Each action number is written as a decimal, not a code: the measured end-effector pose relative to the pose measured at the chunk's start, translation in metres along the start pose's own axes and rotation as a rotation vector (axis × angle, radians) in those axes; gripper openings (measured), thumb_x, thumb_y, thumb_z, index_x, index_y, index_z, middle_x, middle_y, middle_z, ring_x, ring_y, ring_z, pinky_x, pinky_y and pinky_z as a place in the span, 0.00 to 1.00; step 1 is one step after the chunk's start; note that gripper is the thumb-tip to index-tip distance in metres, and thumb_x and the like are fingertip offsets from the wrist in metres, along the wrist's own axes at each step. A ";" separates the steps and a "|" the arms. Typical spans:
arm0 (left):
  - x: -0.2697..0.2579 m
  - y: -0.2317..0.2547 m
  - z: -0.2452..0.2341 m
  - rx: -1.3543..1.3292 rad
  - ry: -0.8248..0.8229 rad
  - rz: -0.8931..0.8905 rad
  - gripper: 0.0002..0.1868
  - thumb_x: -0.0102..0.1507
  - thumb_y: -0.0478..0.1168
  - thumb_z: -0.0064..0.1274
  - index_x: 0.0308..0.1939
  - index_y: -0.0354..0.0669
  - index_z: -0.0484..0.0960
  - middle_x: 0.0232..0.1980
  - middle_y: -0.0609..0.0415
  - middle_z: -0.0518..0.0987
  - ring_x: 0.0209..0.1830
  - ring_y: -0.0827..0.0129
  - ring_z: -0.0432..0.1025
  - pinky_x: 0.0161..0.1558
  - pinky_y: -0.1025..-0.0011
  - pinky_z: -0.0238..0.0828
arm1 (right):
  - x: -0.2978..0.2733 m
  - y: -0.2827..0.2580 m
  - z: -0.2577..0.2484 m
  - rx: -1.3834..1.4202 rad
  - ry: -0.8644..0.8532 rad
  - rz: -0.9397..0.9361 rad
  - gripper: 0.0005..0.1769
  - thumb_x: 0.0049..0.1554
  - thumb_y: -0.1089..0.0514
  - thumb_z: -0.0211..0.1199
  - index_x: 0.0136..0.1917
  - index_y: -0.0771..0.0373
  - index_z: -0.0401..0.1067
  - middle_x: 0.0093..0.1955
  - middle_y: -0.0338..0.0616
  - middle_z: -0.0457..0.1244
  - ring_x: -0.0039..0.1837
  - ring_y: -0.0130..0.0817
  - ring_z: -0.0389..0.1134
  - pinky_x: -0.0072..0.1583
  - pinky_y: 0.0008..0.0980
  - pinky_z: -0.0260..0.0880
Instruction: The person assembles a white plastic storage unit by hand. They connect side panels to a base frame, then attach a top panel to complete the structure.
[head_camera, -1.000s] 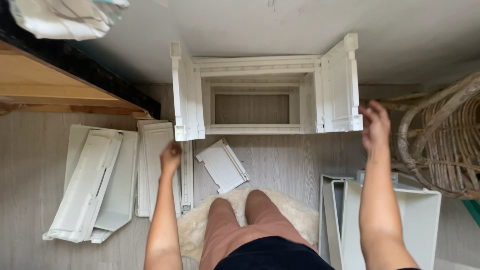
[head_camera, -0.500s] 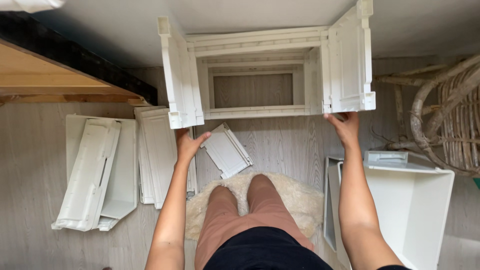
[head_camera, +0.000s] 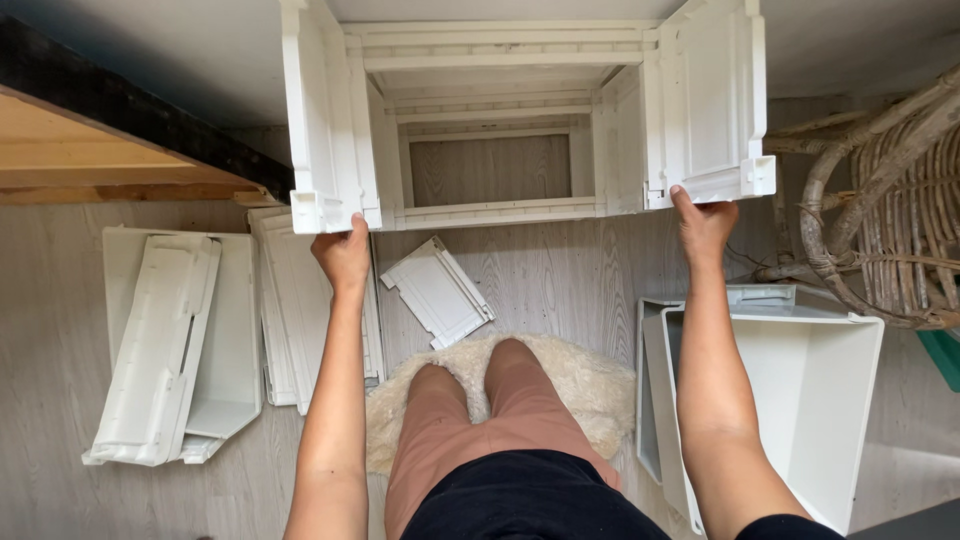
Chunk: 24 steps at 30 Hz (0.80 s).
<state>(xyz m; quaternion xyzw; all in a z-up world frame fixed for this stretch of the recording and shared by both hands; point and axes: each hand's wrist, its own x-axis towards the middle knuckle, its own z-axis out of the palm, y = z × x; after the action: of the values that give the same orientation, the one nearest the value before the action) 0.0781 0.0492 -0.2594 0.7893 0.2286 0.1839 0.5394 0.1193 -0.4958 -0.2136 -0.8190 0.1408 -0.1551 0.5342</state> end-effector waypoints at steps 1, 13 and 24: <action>0.002 0.000 0.000 -0.036 -0.007 -0.003 0.14 0.63 0.37 0.57 0.48 0.28 0.82 0.44 0.46 0.85 0.43 0.65 0.79 0.48 0.70 0.75 | 0.000 0.000 0.000 -0.012 -0.002 0.001 0.15 0.56 0.61 0.74 0.52 0.71 0.75 0.48 0.43 0.69 0.50 0.31 0.71 0.55 0.29 0.70; 0.003 -0.046 0.028 0.018 -0.085 -0.063 0.17 0.62 0.39 0.59 0.49 0.29 0.82 0.47 0.42 0.86 0.47 0.59 0.81 0.50 0.66 0.75 | 0.003 0.048 0.014 -0.003 -0.018 -0.050 0.17 0.58 0.61 0.72 0.54 0.74 0.73 0.50 0.48 0.69 0.52 0.33 0.71 0.55 0.30 0.73; 0.002 -0.016 0.002 0.111 -0.169 -0.142 0.17 0.60 0.40 0.60 0.49 0.31 0.83 0.46 0.45 0.86 0.45 0.62 0.80 0.49 0.67 0.74 | -0.017 0.046 0.019 -0.029 -0.062 -0.012 0.17 0.55 0.63 0.75 0.54 0.72 0.73 0.50 0.44 0.70 0.52 0.31 0.72 0.54 0.27 0.72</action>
<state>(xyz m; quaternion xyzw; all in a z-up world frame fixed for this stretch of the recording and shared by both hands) 0.0783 0.0544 -0.2752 0.8125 0.2476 0.0652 0.5237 0.1089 -0.4912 -0.2645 -0.8319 0.1216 -0.1307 0.5254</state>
